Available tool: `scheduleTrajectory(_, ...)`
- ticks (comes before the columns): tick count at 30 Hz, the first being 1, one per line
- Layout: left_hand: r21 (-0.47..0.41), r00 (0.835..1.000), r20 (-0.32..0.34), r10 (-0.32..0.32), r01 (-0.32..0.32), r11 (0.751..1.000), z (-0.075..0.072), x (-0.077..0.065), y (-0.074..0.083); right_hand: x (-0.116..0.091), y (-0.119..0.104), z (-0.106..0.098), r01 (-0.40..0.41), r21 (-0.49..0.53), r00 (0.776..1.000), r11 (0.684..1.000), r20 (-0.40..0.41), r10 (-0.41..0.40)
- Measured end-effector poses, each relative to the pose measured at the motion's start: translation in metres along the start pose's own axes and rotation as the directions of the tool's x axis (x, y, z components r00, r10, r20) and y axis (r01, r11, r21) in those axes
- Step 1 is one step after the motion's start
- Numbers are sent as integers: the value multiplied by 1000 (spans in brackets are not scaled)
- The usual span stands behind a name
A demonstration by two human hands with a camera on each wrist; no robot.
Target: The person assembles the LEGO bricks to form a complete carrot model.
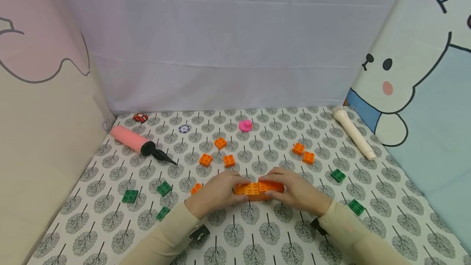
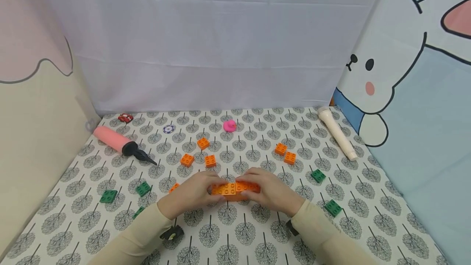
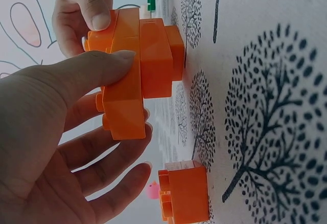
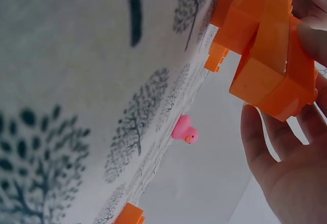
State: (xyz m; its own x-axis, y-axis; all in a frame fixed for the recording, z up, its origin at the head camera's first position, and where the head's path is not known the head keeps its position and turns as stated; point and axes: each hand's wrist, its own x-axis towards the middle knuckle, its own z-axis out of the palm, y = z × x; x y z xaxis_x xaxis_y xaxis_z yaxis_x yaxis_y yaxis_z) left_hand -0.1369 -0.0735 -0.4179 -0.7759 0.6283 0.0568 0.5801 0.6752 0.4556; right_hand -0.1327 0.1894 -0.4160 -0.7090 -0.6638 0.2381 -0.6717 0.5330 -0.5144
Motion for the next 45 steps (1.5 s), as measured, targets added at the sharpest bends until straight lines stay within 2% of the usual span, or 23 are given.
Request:
scheduleTrajectory(8,0,1000,3,-2,2,1000,-1,0,-1,0,3,1,21,-4,1000,1000,4,-21)
scheduleTrajectory(15,8,1000,11,3,-3,1000,-1,0,-1,-13,11,-6,-28,-33,1000,999,4,29)
scheduleTrajectory(21,17,1000,7,0,0,1000,-3,-2,-1,-21,20,-12,-32,-26,999,999,-17,32)
scheduleTrajectory(27,-13,998,-4,-59,59,998,-16,-14,-18,-22,21,-14,-61,-5,998,998,8,61)
scheduleTrajectory(30,27,994,-44,-96,97,995,-27,-24,-32,-22,21,-14,-68,7,998,998,12,67)
scheduleTrajectory(33,67,993,-64,-99,103,992,-32,-31,-43,-22,22,-15,-77,9,997,997,18,77)
scheduleTrajectory(39,94,999,3,-47,46,995,-21,-27,-53,-23,22,-16,-92,15,996,996,23,92)
scheduleTrajectory(45,81,999,13,-39,38,996,-13,-20,-46,-23,20,-14,-95,20,995,995,27,94)
